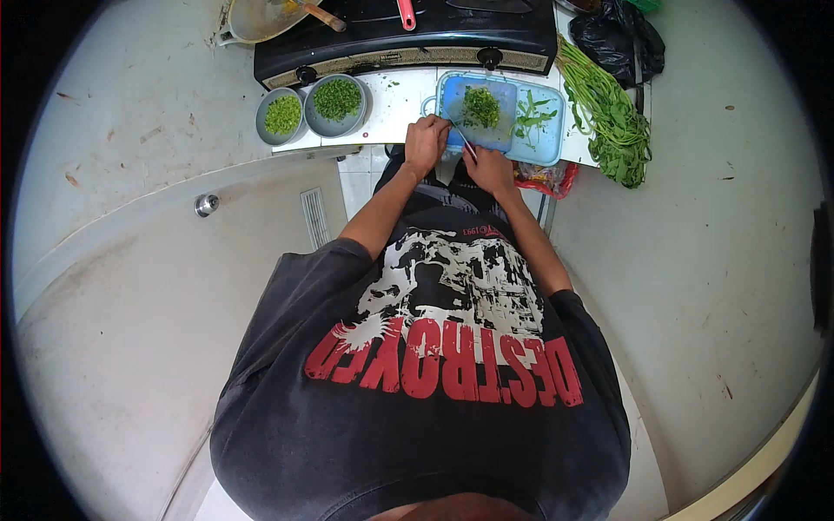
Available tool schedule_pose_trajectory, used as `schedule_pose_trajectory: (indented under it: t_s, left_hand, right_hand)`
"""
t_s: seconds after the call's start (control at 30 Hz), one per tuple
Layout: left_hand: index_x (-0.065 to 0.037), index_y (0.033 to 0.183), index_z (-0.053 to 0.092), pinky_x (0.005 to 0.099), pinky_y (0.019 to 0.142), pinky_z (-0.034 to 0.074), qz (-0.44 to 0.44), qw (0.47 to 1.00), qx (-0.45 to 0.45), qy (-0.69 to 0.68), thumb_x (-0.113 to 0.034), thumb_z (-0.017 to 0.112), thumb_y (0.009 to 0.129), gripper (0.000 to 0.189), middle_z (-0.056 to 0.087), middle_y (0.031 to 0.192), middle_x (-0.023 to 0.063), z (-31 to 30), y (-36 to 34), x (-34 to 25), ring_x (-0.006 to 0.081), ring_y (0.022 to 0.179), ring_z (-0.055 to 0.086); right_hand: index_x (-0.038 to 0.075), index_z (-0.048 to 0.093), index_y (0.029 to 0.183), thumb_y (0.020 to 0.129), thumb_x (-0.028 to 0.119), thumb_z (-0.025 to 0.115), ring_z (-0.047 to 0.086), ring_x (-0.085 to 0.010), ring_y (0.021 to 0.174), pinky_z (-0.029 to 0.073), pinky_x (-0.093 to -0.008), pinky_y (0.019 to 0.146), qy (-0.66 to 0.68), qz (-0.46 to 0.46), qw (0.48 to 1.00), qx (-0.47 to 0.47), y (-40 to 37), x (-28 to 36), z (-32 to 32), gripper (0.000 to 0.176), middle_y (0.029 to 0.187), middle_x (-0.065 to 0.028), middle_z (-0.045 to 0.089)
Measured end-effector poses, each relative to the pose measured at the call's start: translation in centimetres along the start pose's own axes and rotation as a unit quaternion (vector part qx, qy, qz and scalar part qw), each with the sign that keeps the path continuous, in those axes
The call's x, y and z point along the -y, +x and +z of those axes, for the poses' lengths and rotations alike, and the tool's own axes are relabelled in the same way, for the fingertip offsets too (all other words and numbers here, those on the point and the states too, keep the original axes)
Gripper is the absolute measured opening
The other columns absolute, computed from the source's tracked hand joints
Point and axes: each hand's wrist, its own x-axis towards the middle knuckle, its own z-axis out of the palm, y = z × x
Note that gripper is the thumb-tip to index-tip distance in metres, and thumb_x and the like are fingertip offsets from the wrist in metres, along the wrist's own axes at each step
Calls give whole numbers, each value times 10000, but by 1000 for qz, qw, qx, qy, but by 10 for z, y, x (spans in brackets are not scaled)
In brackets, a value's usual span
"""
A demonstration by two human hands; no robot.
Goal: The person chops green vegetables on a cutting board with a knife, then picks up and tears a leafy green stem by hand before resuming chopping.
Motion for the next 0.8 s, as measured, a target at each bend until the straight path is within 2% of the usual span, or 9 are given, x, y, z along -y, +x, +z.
schedule_pose_trajectory:
  t_s: [0.27,0.37,0.57,0.8]
  left_hand:
    - [-92,958,749,452,713,521,13,1000,2,1,-89,683,864,115,683,879,91,4,-4,5,308,814,673]
    - [-71,917,755,431,715,547,21,1000,20,13,-68,711,851,80,708,896,104,0,-3,5,321,800,684]
    - [-48,919,746,434,727,551,-2,1000,-3,-1,-48,713,830,94,704,908,126,1,-5,1,341,808,682]
    - [-48,936,748,437,749,550,-10,1000,5,-14,-47,709,832,111,701,925,132,1,-5,0,346,828,681]
  right_hand:
    - [46,734,933,992,471,531,702,-450,751,564,-558,711,-8,1,1000,-5,10,6,0,475,783,-260,703]
    - [52,732,945,991,476,530,701,-455,749,565,-560,709,-9,-17,999,-26,-3,-10,5,472,782,-261,703]
    - [45,728,953,990,477,534,702,-451,731,568,-554,712,-29,22,999,-2,-2,-5,-5,475,770,-259,702]
    - [32,726,932,991,471,532,701,-447,710,567,-554,710,-12,-2,1000,1,-5,-4,-8,484,744,-257,697]
